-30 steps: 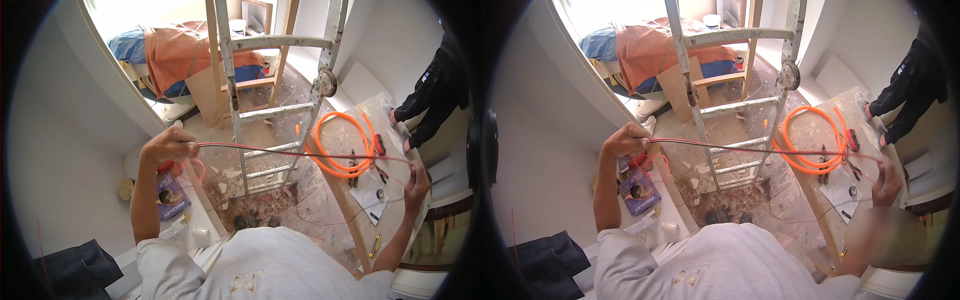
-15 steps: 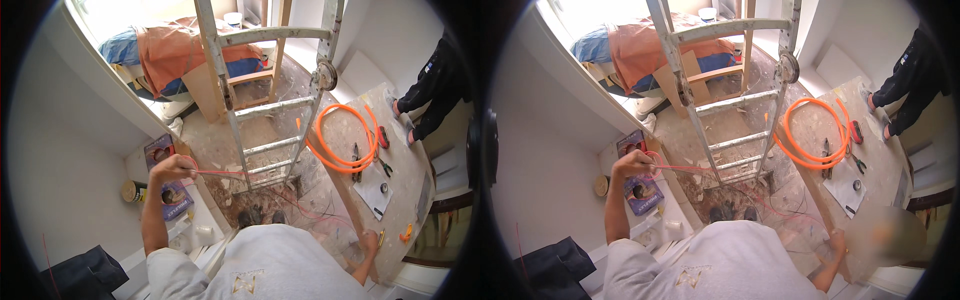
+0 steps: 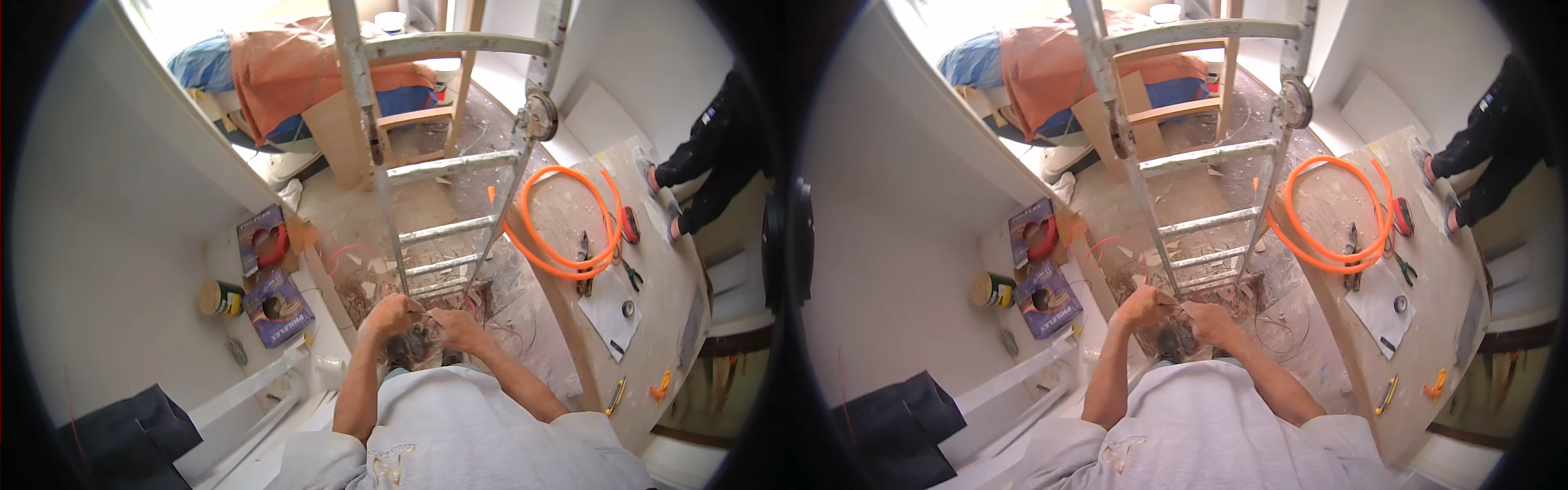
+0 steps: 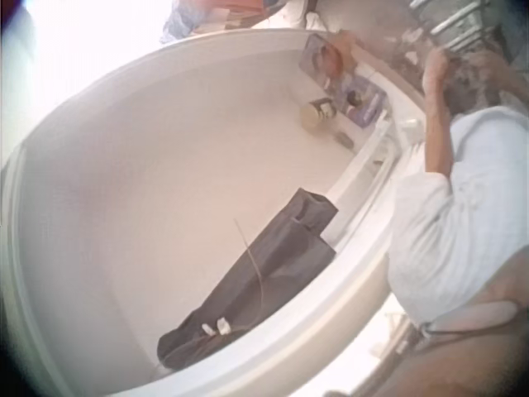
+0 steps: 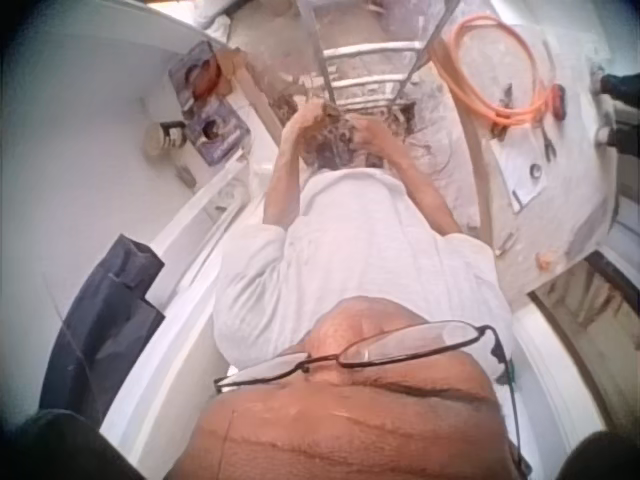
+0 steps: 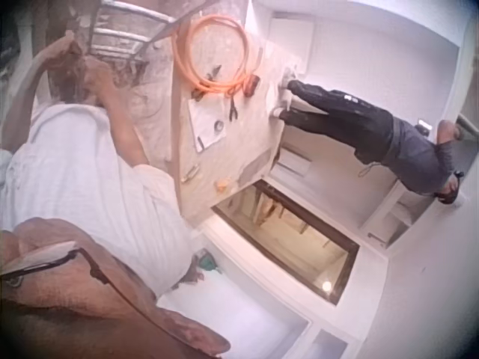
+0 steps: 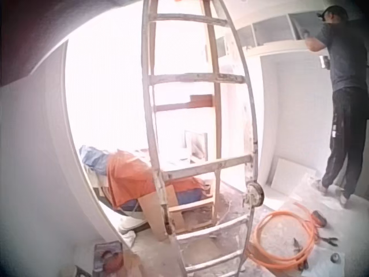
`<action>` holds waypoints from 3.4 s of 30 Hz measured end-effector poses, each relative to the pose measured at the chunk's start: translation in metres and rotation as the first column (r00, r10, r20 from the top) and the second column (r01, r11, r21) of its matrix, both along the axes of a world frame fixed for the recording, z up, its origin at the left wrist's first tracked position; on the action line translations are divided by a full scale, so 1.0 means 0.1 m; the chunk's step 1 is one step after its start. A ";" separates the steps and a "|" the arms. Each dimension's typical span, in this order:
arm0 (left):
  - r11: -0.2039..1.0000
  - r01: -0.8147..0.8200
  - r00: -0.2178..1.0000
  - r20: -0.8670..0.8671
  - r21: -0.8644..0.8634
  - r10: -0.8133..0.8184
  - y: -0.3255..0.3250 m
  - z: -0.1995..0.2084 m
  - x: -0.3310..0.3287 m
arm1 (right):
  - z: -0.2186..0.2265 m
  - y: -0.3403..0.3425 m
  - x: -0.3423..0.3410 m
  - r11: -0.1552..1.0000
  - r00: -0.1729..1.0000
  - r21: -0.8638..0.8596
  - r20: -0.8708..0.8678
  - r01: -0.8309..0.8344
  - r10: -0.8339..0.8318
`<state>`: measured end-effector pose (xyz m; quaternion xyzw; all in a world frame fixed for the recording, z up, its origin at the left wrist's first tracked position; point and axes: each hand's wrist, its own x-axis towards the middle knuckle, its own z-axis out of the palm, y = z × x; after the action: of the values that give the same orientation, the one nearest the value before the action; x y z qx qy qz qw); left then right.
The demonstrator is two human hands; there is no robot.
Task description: The person is preparing and bundling electrical wires during room construction.
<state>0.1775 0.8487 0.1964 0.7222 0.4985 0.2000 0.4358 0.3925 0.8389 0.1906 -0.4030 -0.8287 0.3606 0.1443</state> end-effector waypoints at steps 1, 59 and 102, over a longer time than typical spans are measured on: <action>1.000 -0.018 1.000 0.004 -0.008 0.018 -0.12 0.03 0.10 | -0.07 -0.04 0.03 0.999 0.999 0.025 0.025 0.025 -0.025; 0.278 -0.857 0.340 0.071 0.434 0.938 -1.02 0.31 -0.37 | -0.48 0.80 3.47 0.410 0.311 0.369 0.301 0.834 -0.902; 0.100 -0.984 0.106 0.029 0.151 0.994 -1.75 0.64 -0.35 | 0.34 -0.30 -0.94 0.476 0.924 -0.818 -0.164 -0.322 0.345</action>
<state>0.1424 0.6736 0.2602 0.2387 0.8555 0.4430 0.1219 0.2983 0.8094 0.2249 -0.2579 -0.6211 0.7254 -0.1466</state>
